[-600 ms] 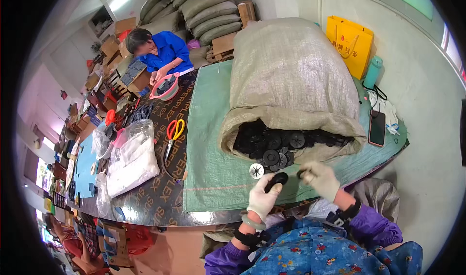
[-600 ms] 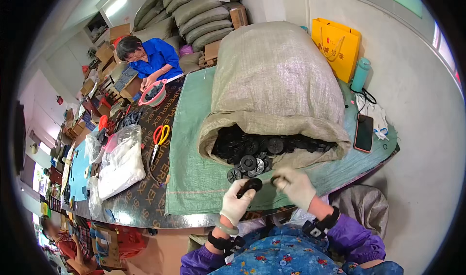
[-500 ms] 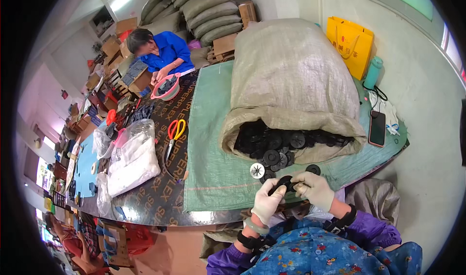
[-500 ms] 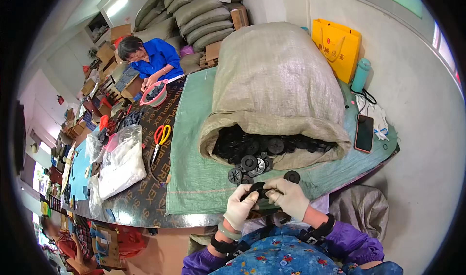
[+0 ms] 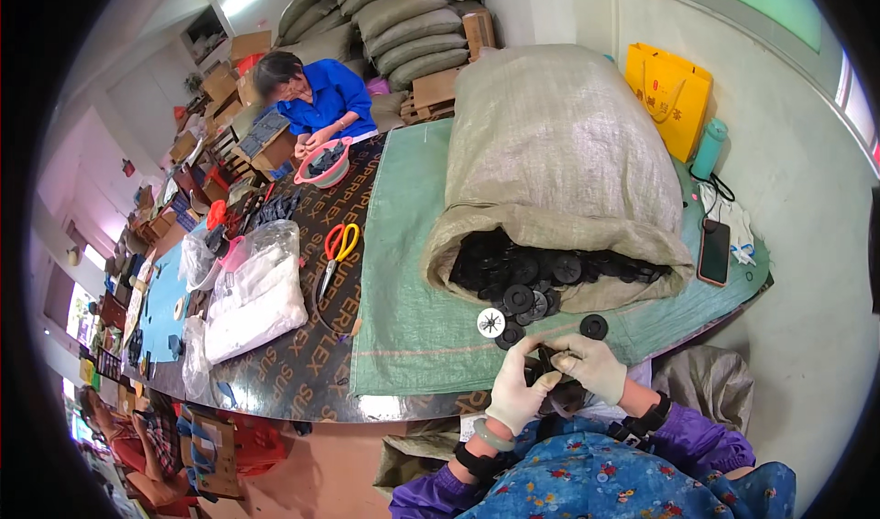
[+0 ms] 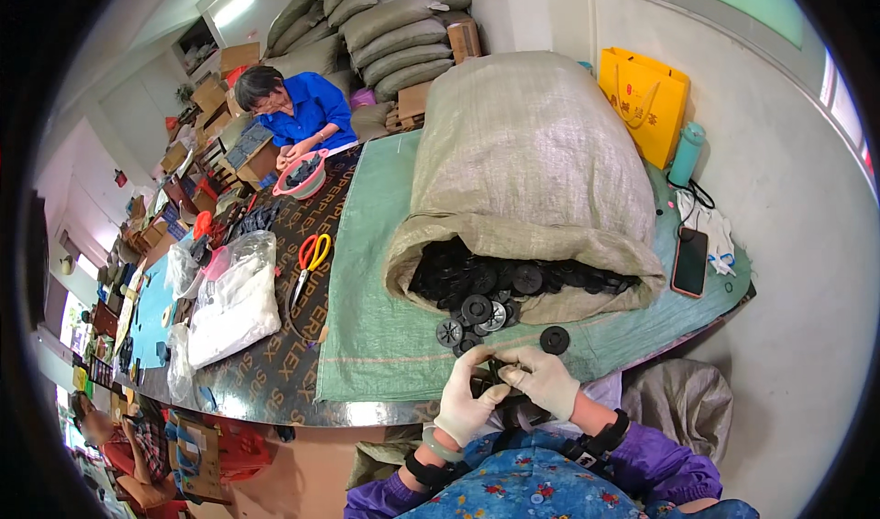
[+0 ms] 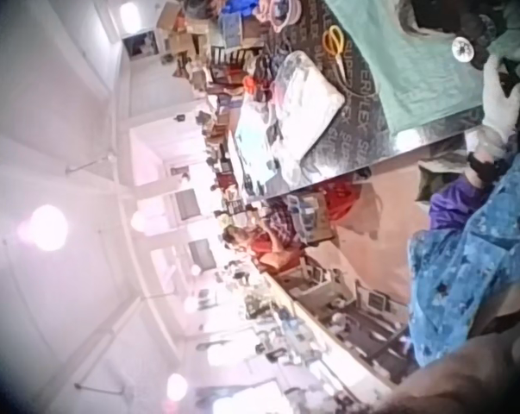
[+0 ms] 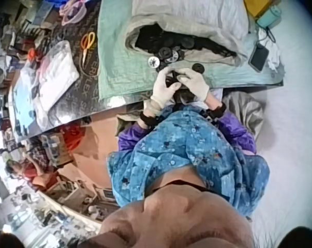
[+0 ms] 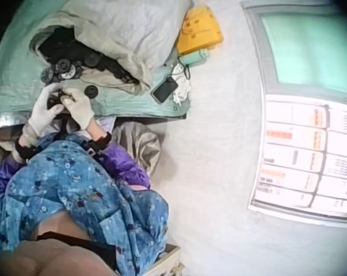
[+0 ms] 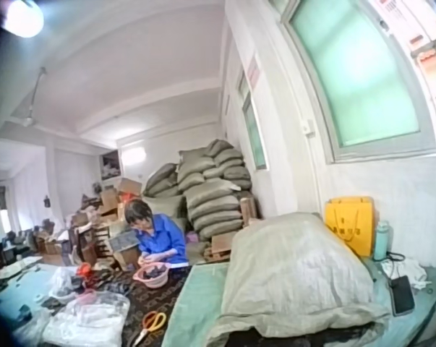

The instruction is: The recorder is assembling small black circular plastic components from a large sack on a workshop table.

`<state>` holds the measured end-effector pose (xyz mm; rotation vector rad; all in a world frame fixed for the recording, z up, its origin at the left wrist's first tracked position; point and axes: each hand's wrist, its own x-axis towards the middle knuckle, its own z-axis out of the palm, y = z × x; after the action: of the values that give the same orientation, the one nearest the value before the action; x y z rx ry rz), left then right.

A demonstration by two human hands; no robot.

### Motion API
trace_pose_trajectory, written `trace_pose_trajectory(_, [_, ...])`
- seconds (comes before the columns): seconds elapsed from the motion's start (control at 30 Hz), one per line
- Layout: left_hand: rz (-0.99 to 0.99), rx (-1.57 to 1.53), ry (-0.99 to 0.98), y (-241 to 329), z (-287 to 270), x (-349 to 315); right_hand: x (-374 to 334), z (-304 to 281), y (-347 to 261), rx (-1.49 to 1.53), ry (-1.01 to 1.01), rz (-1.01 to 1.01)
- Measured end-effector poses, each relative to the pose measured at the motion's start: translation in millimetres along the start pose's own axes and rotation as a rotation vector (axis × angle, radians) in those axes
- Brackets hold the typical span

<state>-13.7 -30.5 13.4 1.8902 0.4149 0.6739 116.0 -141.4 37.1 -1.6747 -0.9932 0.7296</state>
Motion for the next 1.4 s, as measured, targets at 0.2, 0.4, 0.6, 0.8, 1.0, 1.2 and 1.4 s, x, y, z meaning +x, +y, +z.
trace_pose_trajectory(0.2, [-0.477,-0.765,-0.160,1.3,-12.4,-4.2,-3.8,14.2,0.5,-0.380,0.116,-0.398])
trace_pose_trajectory(0.4, [0.172,0.290,-0.007,-2.1,-4.9,-6.6,-2.6,9.2,18.1,0.062,-0.047,0.071])
trace_pose_trajectory(0.6, [-0.525,-0.904,-0.194,-16.6,-12.3,-9.3,-5.1,16.0,7.0,-0.332,0.034,-0.315])
trace_pose_trajectory(0.8, [0.141,0.207,-0.053,1.4,-8.6,-1.3,-2.2,10.4,10.1,-0.019,-0.015,0.064])
trace_pose_trajectory(1.0, [-0.314,-0.547,-0.128,-6.6,-14.9,-8.6,-6.5,18.2,14.1,-0.297,0.075,-0.158])
trace_pose_trajectory(1.2, [-0.283,-0.511,-0.103,-20.1,-7.4,-17.8,-4.2,21.5,17.1,-0.224,-0.024,-0.006])
trace_pose_trajectory(1.4, [-0.109,-0.155,-0.011,-10.1,-14.8,-17.1,0.1,30.6,11.8,-0.202,-0.006,0.006])
